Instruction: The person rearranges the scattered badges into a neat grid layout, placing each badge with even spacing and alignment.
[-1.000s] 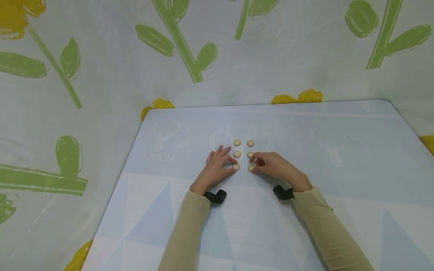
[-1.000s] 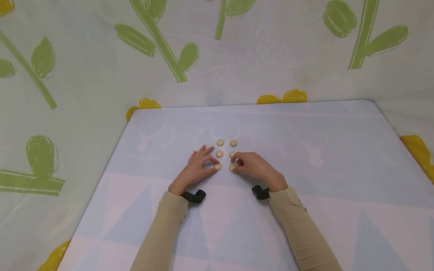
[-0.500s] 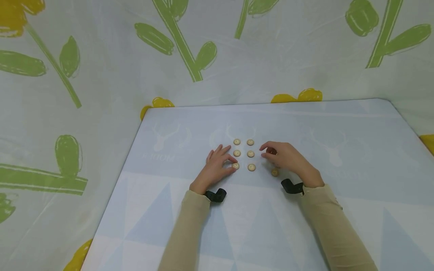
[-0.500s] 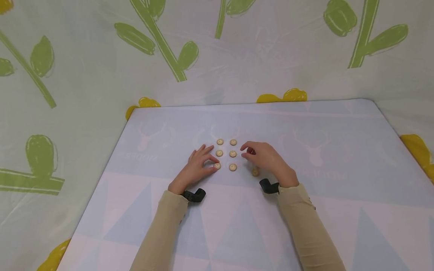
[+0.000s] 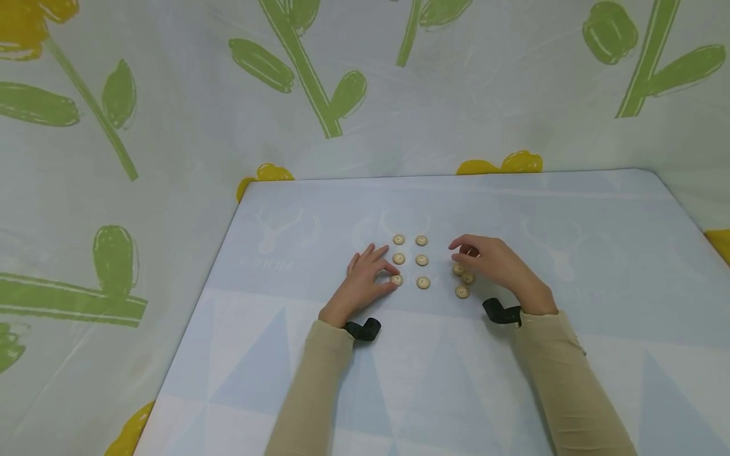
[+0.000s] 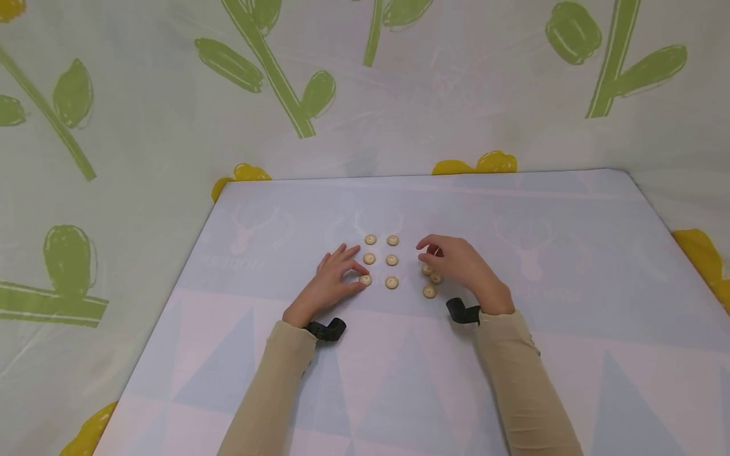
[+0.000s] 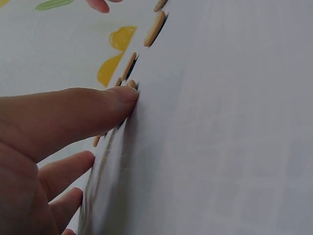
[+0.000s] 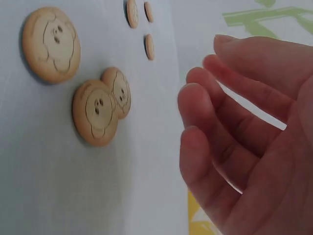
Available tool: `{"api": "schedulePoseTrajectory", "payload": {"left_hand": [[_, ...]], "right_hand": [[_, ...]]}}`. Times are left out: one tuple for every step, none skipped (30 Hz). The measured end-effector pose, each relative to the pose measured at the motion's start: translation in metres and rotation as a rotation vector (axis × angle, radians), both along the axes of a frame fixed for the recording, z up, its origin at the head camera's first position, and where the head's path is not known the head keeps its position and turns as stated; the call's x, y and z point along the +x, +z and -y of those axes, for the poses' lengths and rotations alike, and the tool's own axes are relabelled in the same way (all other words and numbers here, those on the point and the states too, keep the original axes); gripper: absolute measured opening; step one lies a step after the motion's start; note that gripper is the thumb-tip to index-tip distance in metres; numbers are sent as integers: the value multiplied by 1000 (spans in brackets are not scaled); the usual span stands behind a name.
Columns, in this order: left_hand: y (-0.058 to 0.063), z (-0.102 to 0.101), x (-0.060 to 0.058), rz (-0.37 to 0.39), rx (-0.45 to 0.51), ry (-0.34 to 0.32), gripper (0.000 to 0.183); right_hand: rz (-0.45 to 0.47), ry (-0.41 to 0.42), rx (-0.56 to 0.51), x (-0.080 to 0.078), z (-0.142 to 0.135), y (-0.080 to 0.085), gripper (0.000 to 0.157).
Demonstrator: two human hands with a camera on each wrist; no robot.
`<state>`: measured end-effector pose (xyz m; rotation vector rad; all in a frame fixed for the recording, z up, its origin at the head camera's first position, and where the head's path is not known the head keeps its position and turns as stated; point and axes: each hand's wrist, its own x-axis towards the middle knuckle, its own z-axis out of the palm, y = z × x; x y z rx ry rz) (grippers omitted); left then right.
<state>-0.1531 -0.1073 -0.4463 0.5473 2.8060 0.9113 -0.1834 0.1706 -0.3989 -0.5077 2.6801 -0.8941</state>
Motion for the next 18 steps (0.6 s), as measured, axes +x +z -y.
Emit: {"api": "schedulePoseTrajectory", "payload": {"left_hand": [[0,0,0,0,1,-1,18],[0,0,0,1,3,-2,18],[1,0,0,4,4,-3,18],[1,0,0,5,4,-3,18],[1,0,0,6,6,-4,18],[1,0,0,7,5,-5,19],[1,0,0,5,4,-5,19],[1,0,0,4,4,-6,19],[1,0,0,2,3,-6,18],[1,0,0,0,3,-5,18],[1,0,0,-1,4,-4,18],[1,0,0,-2,6,-3,18],[1,0,0,-2,9,-2,18],[2,-1,1,-1,13,-1,17],[2,-1,1,-1,14,0,17],[2,-1,1,0,18,1,17],[2,-1,1,0,19,1,17],[2,-1,1,0,20,1,17]], "right_hand": [[-1,1,2,0,-2,-1,28],[1,4,9,-1,-3,-2,28],[4,9,16,-2,-4,-2,28],[13,9,26,-2,-5,-3,27],[24,11,32,-2,-6,-3,27],[33,12,36,-2,-7,-3,28],[44,8,40,-2,-7,-4,28],[53,6,42,-3,-8,-4,28],[58,5,39,-3,-8,-4,29],[65,0,40,-3,-8,-4,29],[70,1,40,-3,-8,-4,30],[80,-4,40,-3,-8,-4,31],[91,-7,43,-3,-8,-5,32],[101,-10,45,-3,-8,-5,33],[111,-10,47,-3,-8,-6,33],[119,-10,52,-3,-9,-7,34],[123,-7,53,-3,-9,-7,34],[129,-8,52,-3,-9,-8,34]]}}
